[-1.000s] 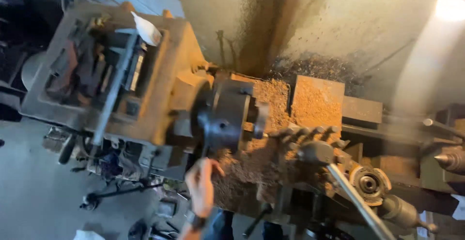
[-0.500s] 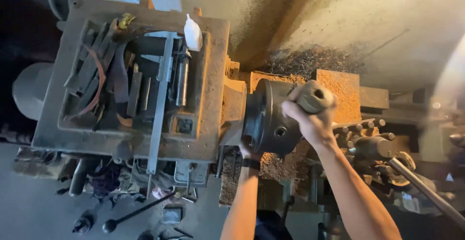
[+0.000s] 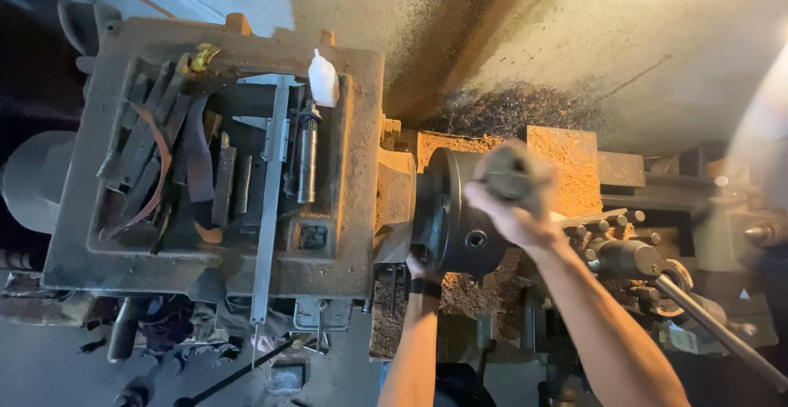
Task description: Operating a manual lathe to machine a metal part in a workshop.
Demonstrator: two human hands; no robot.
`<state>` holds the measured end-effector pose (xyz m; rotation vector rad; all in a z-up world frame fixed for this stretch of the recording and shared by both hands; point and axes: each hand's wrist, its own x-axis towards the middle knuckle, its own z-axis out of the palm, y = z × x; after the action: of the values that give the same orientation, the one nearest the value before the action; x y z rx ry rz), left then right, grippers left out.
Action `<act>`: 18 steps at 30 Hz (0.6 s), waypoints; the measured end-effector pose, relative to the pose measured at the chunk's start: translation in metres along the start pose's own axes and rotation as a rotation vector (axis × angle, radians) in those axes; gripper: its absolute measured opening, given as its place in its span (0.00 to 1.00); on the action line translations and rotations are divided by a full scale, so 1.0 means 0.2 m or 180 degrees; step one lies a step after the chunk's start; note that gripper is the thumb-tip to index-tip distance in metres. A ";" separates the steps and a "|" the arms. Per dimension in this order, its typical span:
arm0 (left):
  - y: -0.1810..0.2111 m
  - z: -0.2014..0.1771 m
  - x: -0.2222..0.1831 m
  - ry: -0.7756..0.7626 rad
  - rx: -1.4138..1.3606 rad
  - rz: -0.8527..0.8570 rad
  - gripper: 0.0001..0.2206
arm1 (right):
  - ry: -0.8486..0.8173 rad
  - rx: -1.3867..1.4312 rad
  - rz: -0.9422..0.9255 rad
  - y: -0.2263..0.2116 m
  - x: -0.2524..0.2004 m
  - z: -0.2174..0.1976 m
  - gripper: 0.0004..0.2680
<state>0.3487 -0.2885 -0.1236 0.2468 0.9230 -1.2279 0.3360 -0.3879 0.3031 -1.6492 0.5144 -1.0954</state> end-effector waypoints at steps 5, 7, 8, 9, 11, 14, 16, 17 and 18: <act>0.03 0.12 -0.02 -0.0401 0.0214 0.0106 0.20 | -0.0216 -0.1180 0.0735 0.02 -0.08 -0.02 0.05; 0.06 0.11 -0.06 -0.0471 0.0332 0.0162 0.20 | -0.0051 -0.0560 0.0769 -0.08 -0.15 -0.03 0.05; 0.07 0.11 -0.08 -0.0553 0.0425 0.0193 0.19 | 0.0099 0.0026 0.0789 -0.14 -0.19 -0.04 0.05; 0.07 0.10 -0.11 -0.0537 0.0458 0.0220 0.19 | 0.0119 0.0067 0.0796 -0.13 -0.29 -0.07 0.05; 0.06 0.06 -0.20 -0.0682 0.0622 0.0309 0.18 | 0.0073 0.0974 0.0983 -0.12 -0.51 -0.16 0.06; -0.01 -0.28 -0.64 -0.0293 0.4328 0.1917 0.17 | 0.0553 0.1580 0.1993 -0.25 -0.79 -0.16 0.11; -0.17 -0.15 -1.07 -0.0093 0.4127 0.1728 0.13 | 0.0620 0.1994 0.2463 -0.08 -1.10 -0.22 0.08; -0.25 -0.09 -1.30 0.0047 0.3930 0.1516 0.10 | 0.0728 0.2368 0.2906 0.00 -1.27 -0.23 0.07; -0.25 -0.02 -1.45 0.0160 0.3902 0.1584 0.10 | 0.0659 0.2428 0.2998 -0.05 -1.29 -0.24 0.07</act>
<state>0.2912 -0.1019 0.0976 1.3869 0.0095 -1.1666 0.1673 -0.2112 0.2092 -0.4979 0.7710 -0.6036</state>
